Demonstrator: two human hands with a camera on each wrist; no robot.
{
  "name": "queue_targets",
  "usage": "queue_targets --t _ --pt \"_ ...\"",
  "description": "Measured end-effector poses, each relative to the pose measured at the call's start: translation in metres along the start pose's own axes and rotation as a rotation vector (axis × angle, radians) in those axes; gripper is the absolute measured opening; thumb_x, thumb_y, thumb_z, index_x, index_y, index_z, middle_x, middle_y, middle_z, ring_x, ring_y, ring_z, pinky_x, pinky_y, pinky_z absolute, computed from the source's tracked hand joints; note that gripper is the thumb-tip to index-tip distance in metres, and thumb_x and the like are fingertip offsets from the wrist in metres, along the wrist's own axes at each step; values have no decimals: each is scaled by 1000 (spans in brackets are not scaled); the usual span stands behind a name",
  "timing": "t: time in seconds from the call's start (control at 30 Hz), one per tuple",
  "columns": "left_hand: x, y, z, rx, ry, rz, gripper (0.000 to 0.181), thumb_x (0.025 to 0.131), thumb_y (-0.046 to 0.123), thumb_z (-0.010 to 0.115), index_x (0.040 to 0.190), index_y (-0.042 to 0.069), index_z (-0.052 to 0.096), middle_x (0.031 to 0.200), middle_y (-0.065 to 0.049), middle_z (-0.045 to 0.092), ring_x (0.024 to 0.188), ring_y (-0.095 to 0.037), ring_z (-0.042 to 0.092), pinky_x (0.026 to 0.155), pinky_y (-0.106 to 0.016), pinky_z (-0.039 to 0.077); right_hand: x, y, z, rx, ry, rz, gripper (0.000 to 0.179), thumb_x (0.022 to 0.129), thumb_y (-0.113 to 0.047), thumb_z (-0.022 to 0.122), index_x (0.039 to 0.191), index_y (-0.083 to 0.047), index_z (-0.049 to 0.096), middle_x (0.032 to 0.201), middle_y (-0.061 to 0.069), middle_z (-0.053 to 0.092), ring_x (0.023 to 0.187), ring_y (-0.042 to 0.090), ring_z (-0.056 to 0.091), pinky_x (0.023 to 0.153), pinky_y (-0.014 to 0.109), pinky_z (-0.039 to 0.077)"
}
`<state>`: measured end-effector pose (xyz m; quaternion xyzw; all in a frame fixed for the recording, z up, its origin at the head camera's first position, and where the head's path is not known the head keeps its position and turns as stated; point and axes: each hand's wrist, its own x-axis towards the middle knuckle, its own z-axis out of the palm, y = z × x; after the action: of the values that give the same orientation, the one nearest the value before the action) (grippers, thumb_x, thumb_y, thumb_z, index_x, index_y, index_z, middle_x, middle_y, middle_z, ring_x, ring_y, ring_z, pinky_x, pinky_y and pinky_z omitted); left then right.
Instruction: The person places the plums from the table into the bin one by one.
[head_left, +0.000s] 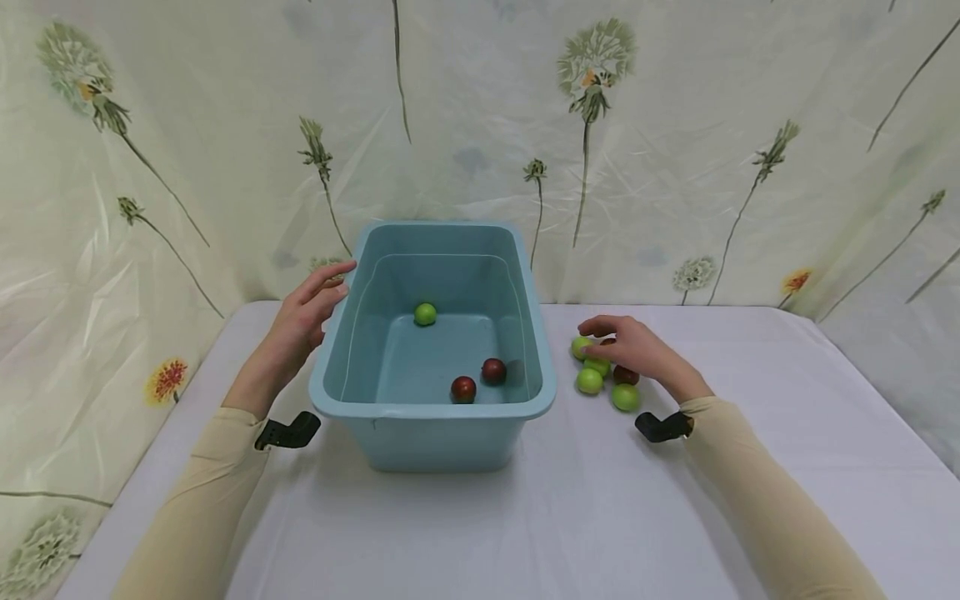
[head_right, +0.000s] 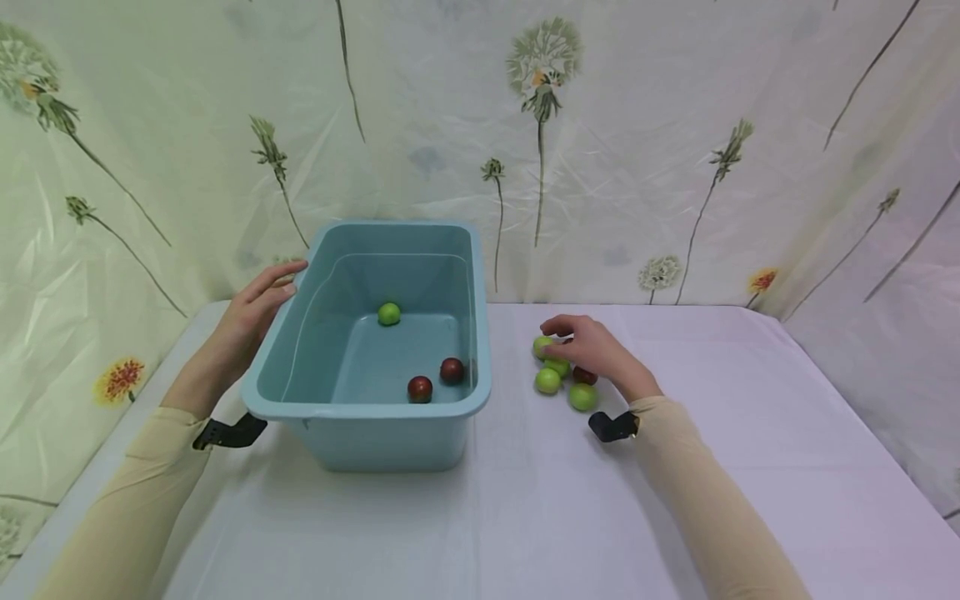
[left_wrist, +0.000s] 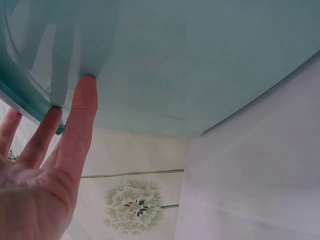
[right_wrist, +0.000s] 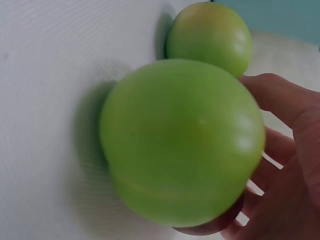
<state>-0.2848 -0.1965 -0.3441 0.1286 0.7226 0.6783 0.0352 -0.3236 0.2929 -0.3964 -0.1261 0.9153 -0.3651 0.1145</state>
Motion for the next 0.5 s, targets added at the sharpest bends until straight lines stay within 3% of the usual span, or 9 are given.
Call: queue_targets --t 0.2,0.5 --pt "0 -2 0 4 12 4 50 100 43 54 147 27 45 138 -9 47 127 -27 48 83 -34 53 2 3 4 -50 4 0 44 92 -29 70 129 -7 60 111 14 61 59 23 53 50 33 43" --pt "-1 0 1 -3 8 2 51 100 42 54 148 27 44 137 -9 46 126 -26 48 82 -33 53 3 3 3 -64 24 0 43 92 -30 71 127 -8 62 109 13 62 60 23 54 50 34 44"
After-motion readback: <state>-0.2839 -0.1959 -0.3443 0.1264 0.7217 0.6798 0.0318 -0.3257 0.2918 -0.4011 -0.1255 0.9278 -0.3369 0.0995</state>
